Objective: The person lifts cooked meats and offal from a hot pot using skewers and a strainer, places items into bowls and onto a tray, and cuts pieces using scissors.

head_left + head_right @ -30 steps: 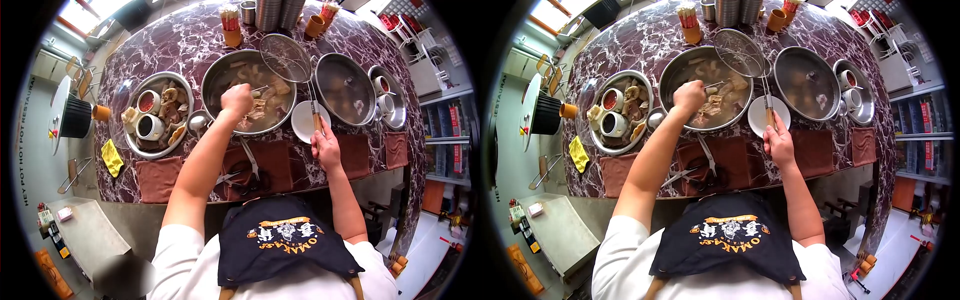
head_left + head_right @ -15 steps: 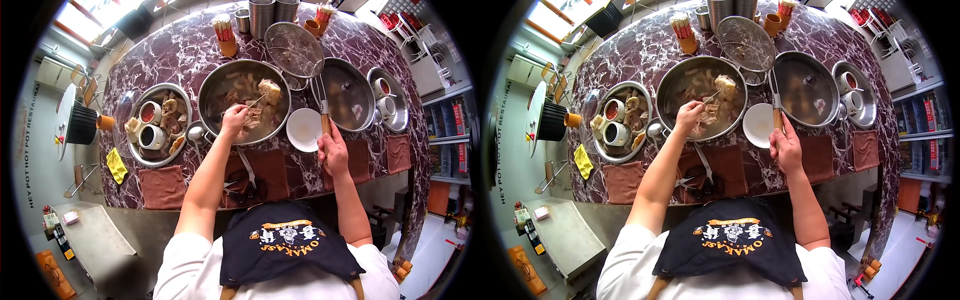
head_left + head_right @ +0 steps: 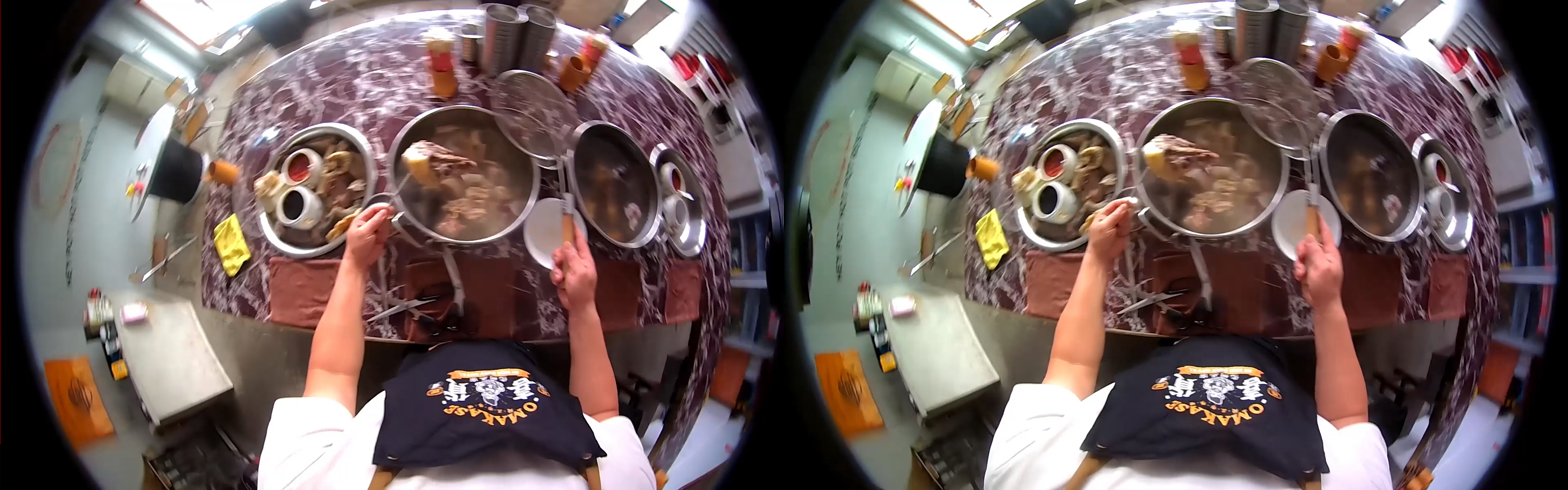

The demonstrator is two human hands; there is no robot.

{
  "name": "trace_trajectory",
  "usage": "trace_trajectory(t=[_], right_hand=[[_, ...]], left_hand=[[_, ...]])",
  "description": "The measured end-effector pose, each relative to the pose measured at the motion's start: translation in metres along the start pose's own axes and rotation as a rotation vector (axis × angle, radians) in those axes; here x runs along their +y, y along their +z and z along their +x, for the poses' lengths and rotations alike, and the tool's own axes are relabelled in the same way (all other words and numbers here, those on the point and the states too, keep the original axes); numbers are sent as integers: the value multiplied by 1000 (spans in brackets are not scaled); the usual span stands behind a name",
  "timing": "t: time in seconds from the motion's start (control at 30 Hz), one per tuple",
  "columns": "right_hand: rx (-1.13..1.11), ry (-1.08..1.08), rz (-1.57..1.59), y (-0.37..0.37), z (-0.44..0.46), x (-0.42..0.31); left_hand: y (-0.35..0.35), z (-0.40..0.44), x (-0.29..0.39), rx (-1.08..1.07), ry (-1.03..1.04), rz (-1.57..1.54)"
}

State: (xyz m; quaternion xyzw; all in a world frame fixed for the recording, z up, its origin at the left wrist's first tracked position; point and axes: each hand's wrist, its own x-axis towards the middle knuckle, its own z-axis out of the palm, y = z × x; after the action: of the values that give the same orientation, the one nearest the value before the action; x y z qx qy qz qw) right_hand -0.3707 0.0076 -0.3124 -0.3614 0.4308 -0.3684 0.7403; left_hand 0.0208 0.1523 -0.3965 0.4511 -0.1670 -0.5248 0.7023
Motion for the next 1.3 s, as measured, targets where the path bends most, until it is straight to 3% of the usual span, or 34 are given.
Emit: trace_trajectory(t=[0.17,0.4,0.5,0.53,0.57,0.63,0.67,0.73,0.77,0.8,0.9,0.93,1.13,1.27,1.3], right_hand=[[-46,-24,34,19,5,7],[-42,-11,28,44,9,23],[-9,5,11,58,0,29],[6,5,13,61,-3,31],[13,16,0,63,-4,32],[30,17,-18,63,-7,38],[42,6,-20,64,-9,37],[29,9,-78,66,-16,34],[32,12,-85,62,-18,35],[45,13,-88,60,-20,35],[27,34,-129,55,-21,31],[29,32,-129,53,-19,31],[20,39,-112,43,-12,27],[4,63,-99,37,-9,20],[-1,64,-97,34,-9,20]], left_hand=[[-23,-29,53,247,61,178],[-78,-30,172,347,31,620],[-135,37,197,362,-57,1172],[-116,54,204,394,-48,1453],[-115,94,207,292,-238,1942],[-111,141,190,399,-438,2107],[-107,150,183,476,-268,2122],[-65,159,194,379,-425,2092],[-62,165,191,360,-324,2145],[-56,175,197,298,-513,2144],[-56,195,210,302,-474,2273],[-73,208,217,168,-472,2319],[-86,180,223,163,-228,2483],[-54,160,250,244,-297,2500],[-43,151,255,261,-212,2490]])
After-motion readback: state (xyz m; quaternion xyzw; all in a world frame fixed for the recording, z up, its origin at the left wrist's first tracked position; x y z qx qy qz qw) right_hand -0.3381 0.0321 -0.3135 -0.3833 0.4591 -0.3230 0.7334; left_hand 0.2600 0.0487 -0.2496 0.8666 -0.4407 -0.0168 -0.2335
